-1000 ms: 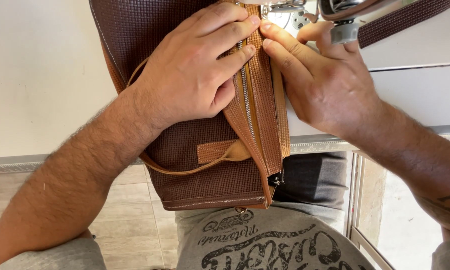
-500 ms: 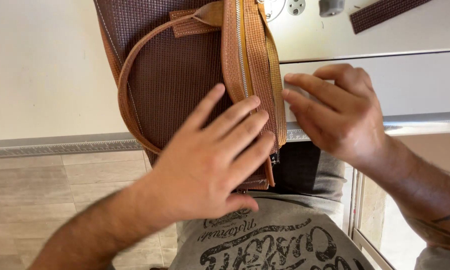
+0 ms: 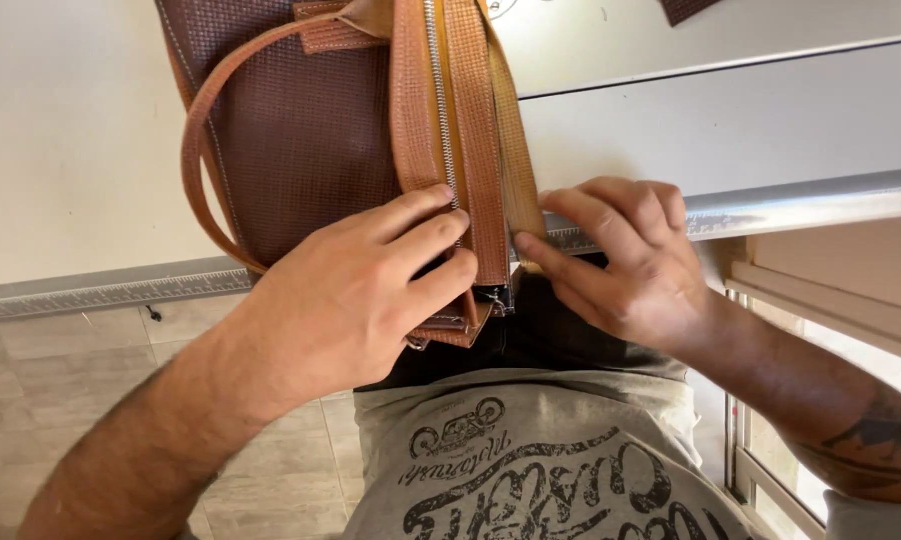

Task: Sewing a zipper onto a leather bag using an industrial sewing machine.

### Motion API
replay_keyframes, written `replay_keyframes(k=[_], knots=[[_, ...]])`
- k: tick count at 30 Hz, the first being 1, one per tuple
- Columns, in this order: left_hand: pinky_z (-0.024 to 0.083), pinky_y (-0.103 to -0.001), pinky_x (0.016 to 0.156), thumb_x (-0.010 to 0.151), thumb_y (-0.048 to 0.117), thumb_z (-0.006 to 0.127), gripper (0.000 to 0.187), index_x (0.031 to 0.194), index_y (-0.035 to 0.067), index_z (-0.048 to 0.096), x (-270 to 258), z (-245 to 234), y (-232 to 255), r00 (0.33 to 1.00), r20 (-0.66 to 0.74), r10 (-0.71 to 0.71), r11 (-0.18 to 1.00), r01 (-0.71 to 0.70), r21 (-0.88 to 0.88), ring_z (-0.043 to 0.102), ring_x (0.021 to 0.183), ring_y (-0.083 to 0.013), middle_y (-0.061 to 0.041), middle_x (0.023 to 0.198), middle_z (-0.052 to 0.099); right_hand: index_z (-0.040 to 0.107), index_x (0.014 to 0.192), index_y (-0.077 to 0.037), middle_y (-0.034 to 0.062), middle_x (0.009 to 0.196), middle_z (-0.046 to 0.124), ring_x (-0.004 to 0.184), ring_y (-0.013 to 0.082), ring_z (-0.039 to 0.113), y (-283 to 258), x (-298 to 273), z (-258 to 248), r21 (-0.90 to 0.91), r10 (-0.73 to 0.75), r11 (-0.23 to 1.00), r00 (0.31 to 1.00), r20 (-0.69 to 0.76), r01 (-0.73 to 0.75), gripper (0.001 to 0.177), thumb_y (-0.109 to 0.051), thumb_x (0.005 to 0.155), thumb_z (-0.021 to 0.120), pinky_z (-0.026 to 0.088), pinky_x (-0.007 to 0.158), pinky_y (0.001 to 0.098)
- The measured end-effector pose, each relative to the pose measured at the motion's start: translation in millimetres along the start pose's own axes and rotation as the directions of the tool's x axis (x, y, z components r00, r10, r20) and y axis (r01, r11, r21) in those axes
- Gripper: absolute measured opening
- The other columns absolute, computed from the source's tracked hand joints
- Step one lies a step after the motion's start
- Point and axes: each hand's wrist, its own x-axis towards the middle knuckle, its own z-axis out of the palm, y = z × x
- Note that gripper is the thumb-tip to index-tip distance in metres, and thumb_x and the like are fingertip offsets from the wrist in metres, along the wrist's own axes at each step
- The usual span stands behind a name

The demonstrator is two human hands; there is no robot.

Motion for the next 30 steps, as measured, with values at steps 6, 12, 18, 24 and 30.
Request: replay_keyframes(k=[6,12,18,24,30], knots=[[0.039,-0.054,0.113,0.058,0.043,0.092,0.084,0.129,0.011,0.06,6,-9,-1,0.999,0.047,0.008,1.0,-0.009,0.017,0.047,0.131,-0.039,-0.025,0.142,0.044,0.078,0.117,-0.016,0.0097,0.127,0.066,0.109,0.0309,0.057,-10,10,-8,0.019,0.011,1.0,0.999,-0.052,-0.01,0.019,-0.015,0.098,0.082,0.036,0.086,0.0422],[0.027,-0.063,0.112,0.051,0.059,0.093,0.084,0.109,0.011,0.056,14,-12,-5,0.997,0.059,-0.043,0.997,0.039,0.068,0.034,0.149,-0.0414,-0.029,0.16,0.034,0.076,0.121,-0.013,0.0179,0.145,0.057,0.122,0.0324,0.057,-14,6,-7,-0.004,0.008,1.0,1.0,0.022,-0.008,0.022,-0.012,0.099,0.075,0.036,0.094,0.0428],[0.025,-0.057,0.111,0.06,0.017,0.09,0.055,0.094,0.011,0.047,6,-33,-29,0.999,0.034,0.004,0.923,0.009,-0.385,0.037,0.151,-0.0443,-0.031,0.157,0.044,0.074,0.124,-0.016,0.0112,0.143,0.063,0.117,0.0296,0.061,-11,6,-8,-0.039,-0.002,0.999,1.0,0.014,0.002,0.023,-0.017,0.101,0.075,0.034,0.09,0.0395],[0.024,-0.057,0.114,0.057,0.015,0.083,0.052,0.094,0.009,0.048,5,-33,-32,0.997,0.074,0.006,0.911,0.025,-0.411,0.035,0.152,-0.0433,-0.025,0.162,0.038,0.072,0.128,-0.012,0.0052,0.141,0.066,0.114,0.0263,0.063,-11,7,-6,-0.085,-0.005,0.996,0.999,-0.036,0.002,0.027,-0.014,0.101,0.071,0.035,0.089,0.037],[0.025,-0.051,0.112,0.061,0.006,0.064,0.041,0.093,0.013,0.039,5,-45,-42,0.99,0.138,0.022,0.781,0.069,-0.62,0.041,0.153,-0.035,-0.023,0.145,0.061,0.075,0.128,-0.009,0.0038,0.145,0.063,0.121,0.0237,0.057,-13,9,-9,-0.115,-0.019,0.993,1.0,0.008,0.02,0.028,-0.019,0.102,0.071,0.035,0.093,0.0393]])
